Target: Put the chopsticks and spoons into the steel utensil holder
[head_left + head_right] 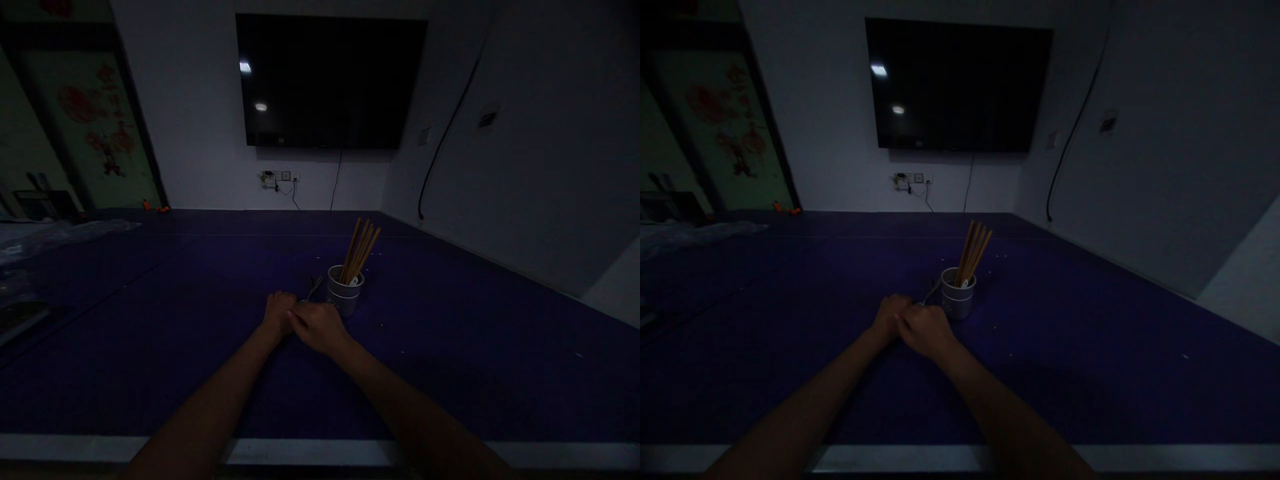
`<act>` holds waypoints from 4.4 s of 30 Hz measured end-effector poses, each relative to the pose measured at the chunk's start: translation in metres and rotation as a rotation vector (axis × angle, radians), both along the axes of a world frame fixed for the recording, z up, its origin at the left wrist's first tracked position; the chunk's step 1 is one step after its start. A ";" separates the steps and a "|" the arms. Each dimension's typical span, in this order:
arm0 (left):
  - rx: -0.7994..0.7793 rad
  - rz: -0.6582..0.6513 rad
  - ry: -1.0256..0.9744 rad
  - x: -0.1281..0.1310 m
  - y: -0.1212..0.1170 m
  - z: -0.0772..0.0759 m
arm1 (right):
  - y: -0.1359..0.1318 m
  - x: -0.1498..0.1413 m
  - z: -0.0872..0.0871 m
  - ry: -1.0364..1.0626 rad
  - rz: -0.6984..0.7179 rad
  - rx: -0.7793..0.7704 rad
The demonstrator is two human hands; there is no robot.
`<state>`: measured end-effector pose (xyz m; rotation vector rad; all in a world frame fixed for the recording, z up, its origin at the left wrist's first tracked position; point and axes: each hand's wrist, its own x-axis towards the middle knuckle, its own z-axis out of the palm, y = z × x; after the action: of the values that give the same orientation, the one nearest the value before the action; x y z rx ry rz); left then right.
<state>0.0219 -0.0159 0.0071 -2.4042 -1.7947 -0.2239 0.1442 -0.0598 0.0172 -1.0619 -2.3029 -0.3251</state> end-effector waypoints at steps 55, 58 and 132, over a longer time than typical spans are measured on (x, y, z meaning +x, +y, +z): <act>0.435 -0.260 -0.376 -0.002 -0.013 0.006 | 0.049 0.093 0.035 1.403 -0.186 0.010; 0.394 -0.273 -0.355 0.000 -0.012 0.006 | 0.051 0.093 0.032 1.328 -0.213 -0.025; 1.074 -0.542 -0.191 -0.008 -0.016 0.015 | 0.019 0.058 0.059 1.360 0.269 -0.198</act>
<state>0.0143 -0.0316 0.0221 -1.9507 -0.6463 -1.1457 0.2018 -0.0405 0.0762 -0.6580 -1.1832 0.5925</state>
